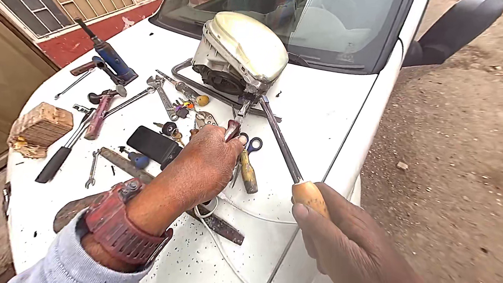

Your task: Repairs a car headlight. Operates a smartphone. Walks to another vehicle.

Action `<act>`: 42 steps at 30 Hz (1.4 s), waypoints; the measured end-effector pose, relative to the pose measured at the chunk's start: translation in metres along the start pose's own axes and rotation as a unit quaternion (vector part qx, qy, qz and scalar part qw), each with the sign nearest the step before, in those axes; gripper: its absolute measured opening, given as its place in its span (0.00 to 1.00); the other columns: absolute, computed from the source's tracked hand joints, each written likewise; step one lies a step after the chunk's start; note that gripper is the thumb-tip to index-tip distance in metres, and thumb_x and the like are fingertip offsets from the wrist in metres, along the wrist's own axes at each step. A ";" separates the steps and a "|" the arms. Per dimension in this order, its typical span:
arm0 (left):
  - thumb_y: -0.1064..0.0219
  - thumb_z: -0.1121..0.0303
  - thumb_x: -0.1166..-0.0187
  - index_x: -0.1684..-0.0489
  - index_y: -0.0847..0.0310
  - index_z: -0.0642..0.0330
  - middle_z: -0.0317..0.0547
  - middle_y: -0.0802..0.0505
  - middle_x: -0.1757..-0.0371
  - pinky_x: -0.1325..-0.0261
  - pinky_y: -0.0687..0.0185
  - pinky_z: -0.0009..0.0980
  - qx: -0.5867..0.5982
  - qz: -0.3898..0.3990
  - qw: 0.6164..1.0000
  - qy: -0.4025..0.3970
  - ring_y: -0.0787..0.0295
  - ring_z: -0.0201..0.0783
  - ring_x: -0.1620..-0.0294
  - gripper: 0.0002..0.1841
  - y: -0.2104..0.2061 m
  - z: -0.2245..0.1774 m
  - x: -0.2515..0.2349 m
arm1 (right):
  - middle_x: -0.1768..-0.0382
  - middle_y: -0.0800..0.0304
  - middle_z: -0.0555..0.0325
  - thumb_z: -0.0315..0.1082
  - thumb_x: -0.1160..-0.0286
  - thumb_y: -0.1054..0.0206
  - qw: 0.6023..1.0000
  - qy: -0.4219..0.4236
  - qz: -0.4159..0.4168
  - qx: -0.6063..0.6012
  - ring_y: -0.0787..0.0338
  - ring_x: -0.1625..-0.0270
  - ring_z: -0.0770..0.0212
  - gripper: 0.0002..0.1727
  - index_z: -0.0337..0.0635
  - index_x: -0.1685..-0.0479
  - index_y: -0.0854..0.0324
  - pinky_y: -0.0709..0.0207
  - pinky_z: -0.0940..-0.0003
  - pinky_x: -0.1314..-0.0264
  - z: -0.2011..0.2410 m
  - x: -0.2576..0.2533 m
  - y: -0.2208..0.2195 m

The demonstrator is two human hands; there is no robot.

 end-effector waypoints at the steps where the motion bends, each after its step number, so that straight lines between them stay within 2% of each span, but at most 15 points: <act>1: 0.43 0.54 0.08 0.62 0.18 0.61 0.50 0.07 0.72 0.73 0.09 0.39 -0.004 -0.001 1.000 -0.002 0.09 0.45 0.78 0.20 0.000 -0.001 0.000 | 0.76 0.17 0.66 0.59 0.13 0.44 1.000 -0.001 -0.001 0.001 0.17 0.82 0.64 0.23 0.48 0.43 0.23 0.20 0.63 0.85 0.001 0.000 -0.001; 14: 0.44 0.53 0.07 0.62 0.20 0.60 0.49 0.07 0.72 0.74 0.10 0.38 -0.034 -0.005 0.999 -0.002 0.09 0.44 0.79 0.20 0.001 -0.004 0.002 | 0.74 0.13 0.65 0.57 0.16 0.39 0.997 -0.065 0.036 -0.002 0.11 0.79 0.63 0.21 0.50 0.44 0.24 0.13 0.63 0.80 0.012 -0.003 -0.014; 20: 0.44 0.53 0.07 0.64 0.22 0.61 0.49 0.09 0.75 0.77 0.14 0.37 -0.038 -0.010 0.999 -0.005 0.12 0.43 0.82 0.20 0.002 -0.006 0.005 | 0.75 0.13 0.59 0.58 0.18 0.38 0.993 -0.089 0.055 -0.050 0.11 0.80 0.57 0.21 0.49 0.48 0.22 0.13 0.58 0.81 0.016 -0.004 -0.014; 24: 0.44 0.54 0.07 0.61 0.22 0.62 0.51 0.09 0.73 0.75 0.12 0.38 -0.033 -0.009 0.999 0.005 0.11 0.45 0.80 0.19 0.002 -0.008 0.007 | 0.75 0.13 0.55 0.58 0.19 0.37 0.990 -0.100 0.052 -0.086 0.11 0.80 0.55 0.22 0.48 0.49 0.21 0.13 0.58 0.81 0.022 -0.003 -0.015; 27: 0.46 0.55 0.06 0.62 0.22 0.63 0.52 0.11 0.75 0.79 0.17 0.37 -0.026 -0.003 1.000 0.003 0.14 0.44 0.83 0.20 0.001 -0.009 0.008 | 0.75 0.13 0.52 0.57 0.19 0.36 0.985 -0.114 0.053 -0.121 0.11 0.81 0.53 0.22 0.47 0.49 0.21 0.13 0.58 0.82 0.027 -0.001 -0.020; 32: 0.46 0.55 0.06 0.61 0.23 0.63 0.52 0.11 0.76 0.79 0.16 0.36 -0.023 -0.001 1.000 0.012 0.14 0.44 0.83 0.19 0.002 -0.009 0.009 | 0.76 0.14 0.48 0.50 0.15 0.40 0.966 -0.122 0.075 -0.218 0.11 0.79 0.53 0.19 0.40 0.48 0.23 0.12 0.58 0.79 0.035 -0.001 -0.038; 35: 0.46 0.55 0.06 0.60 0.24 0.63 0.52 0.11 0.74 0.78 0.16 0.36 -0.022 -0.002 1.000 0.018 0.14 0.44 0.82 0.19 0.002 -0.009 0.009 | 0.76 0.14 0.47 0.49 0.13 0.42 0.956 -0.112 0.083 -0.259 0.10 0.78 0.52 0.20 0.38 0.46 0.24 0.11 0.57 0.77 0.034 -0.002 -0.049; 42: 0.46 0.54 0.06 0.60 0.23 0.63 0.52 0.10 0.73 0.78 0.16 0.36 -0.030 0.001 0.999 0.012 0.14 0.43 0.82 0.20 0.002 -0.010 0.009 | 0.75 0.13 0.45 0.46 0.11 0.45 0.945 -0.123 0.084 -0.292 0.08 0.77 0.50 0.19 0.36 0.46 0.26 0.08 0.55 0.75 0.044 -0.002 -0.058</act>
Point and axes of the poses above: each hand's wrist, its own x-axis away from the middle knuckle, its own y-axis out of the back of the hand, z = x × y, the point moved 10 cm from there along -x, towards the middle knuckle
